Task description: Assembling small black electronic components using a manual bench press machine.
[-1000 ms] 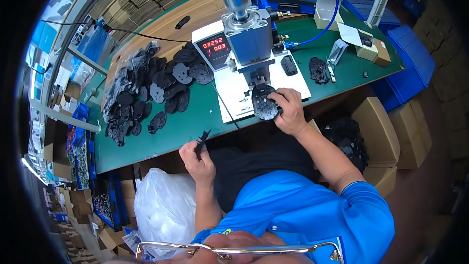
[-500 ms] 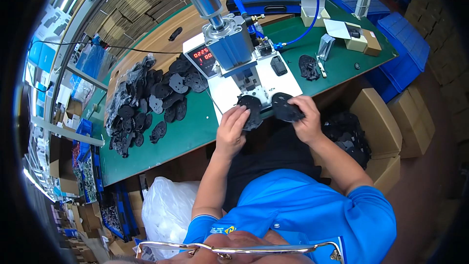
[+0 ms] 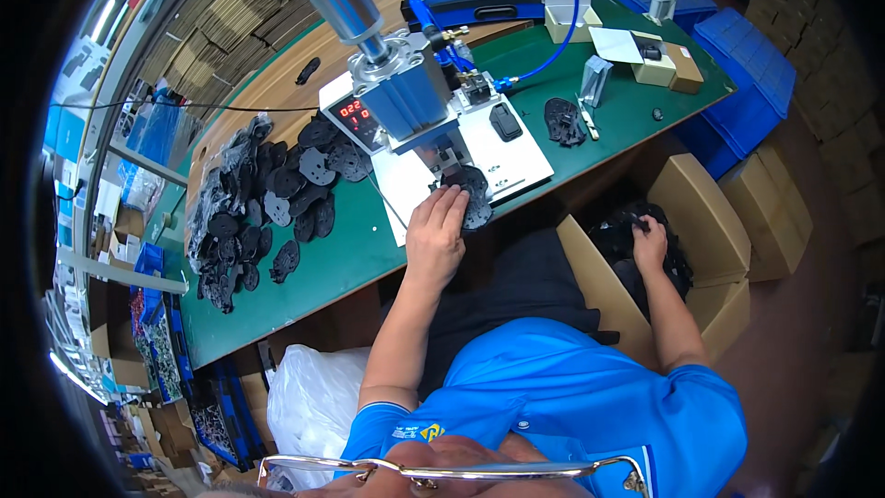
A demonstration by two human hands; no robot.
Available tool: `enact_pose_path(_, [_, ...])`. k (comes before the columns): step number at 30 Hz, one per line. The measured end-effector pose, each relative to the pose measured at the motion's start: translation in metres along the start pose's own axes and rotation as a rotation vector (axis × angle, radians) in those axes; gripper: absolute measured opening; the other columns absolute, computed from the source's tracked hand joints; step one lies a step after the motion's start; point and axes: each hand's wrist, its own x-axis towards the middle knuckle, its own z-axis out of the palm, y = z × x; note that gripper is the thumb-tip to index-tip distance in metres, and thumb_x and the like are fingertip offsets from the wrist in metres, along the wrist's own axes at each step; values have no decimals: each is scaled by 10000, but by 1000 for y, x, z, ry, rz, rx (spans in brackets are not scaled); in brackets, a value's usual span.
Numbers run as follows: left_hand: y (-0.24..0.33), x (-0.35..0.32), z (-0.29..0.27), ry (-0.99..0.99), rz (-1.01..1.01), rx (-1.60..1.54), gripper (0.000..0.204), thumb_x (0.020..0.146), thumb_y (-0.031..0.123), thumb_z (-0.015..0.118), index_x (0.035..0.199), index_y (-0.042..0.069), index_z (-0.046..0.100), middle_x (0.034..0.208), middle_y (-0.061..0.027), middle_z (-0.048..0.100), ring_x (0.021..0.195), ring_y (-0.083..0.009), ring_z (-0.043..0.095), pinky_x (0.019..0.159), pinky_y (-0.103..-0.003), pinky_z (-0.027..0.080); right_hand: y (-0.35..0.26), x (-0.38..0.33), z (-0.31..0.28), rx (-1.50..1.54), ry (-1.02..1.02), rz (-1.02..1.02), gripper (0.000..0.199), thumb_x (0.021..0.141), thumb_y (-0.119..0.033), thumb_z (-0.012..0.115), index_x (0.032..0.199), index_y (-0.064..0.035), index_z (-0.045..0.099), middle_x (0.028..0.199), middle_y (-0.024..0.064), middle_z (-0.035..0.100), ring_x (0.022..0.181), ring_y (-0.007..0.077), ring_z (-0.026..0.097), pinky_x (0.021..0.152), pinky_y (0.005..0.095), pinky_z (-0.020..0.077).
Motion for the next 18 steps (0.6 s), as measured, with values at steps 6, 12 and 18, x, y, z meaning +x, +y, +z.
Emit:
enact_pose_path(6, [-7,-5,-1,-80,-40,-5,709,748,-147,648,1429,17,757,1464,-192,764,1397,-418,700,1195,-530,561,-1,43,32,21,-109,-63,783,926,-59,725,1681,-159,544,1386,290,742,1289,459,727,1113,524,580])
enact_pose_path(12, [7,9,-2,-112,-50,4,678,775,-160,624,1411,24,772,1463,-181,777,1397,-411,709,1201,-525,563,-104,40,-8,278,123,-35,454,1001,-60,706,1451,-115,736,1043,148,800,919,311,804,889,431,637])
enact_pose_path(18, [2,-1,-7,-100,-82,26,658,792,-153,633,1413,19,769,1447,-200,780,1387,-416,716,1213,-542,556,-267,-22,-38,457,-150,-622,385,971,-42,760,1355,-45,759,1129,158,768,1021,351,763,935,471,612])
